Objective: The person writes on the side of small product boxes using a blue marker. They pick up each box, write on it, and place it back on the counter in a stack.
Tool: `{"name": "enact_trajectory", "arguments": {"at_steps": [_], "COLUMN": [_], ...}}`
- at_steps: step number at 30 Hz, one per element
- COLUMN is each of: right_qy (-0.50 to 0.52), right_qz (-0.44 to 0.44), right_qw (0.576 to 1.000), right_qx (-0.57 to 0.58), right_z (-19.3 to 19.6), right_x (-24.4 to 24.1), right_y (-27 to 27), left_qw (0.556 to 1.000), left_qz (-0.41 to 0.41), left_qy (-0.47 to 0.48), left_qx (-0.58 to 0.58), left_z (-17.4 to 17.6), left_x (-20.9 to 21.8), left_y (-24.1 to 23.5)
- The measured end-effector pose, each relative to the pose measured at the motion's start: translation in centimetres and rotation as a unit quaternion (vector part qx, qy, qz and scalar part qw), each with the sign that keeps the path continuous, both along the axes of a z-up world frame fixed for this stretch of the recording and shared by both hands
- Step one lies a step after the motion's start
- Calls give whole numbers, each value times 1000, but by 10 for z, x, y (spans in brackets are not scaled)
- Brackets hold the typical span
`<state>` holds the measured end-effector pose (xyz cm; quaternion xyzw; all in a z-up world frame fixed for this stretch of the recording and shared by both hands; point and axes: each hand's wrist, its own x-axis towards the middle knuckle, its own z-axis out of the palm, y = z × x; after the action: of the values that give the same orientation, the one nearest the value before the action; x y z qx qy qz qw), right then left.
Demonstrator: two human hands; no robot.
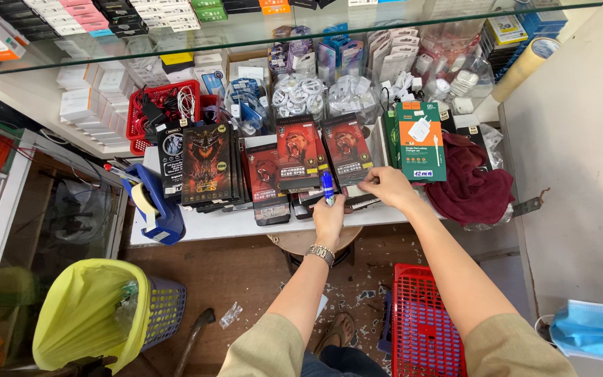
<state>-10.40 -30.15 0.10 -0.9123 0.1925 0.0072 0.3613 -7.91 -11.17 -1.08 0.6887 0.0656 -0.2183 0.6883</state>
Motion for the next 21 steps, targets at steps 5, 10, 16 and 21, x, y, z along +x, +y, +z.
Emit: {"name": "enact_trajectory", "arguments": {"at_steps": [5,10,16,21], "right_qy": [1,-26,-213,-260], "right_qz": [17,-2,-182,-253], "right_qw": [1000,998,951,932], "right_qx": [-7,-56,-127,18], "right_z": [1,21,11,-24], "right_x": [2,-7,-34,-28], "right_y": [-3,11,61,70], "left_qw": [998,995,999,1000], "left_qz": [-5,-2,16,9], "left_qy": [-23,-58,-24,-13], "left_qx": [65,83,24,24], "left_z": [14,10,3,1], "left_x": [3,6,8,9], "left_y": [-4,-10,-12,-12]}}
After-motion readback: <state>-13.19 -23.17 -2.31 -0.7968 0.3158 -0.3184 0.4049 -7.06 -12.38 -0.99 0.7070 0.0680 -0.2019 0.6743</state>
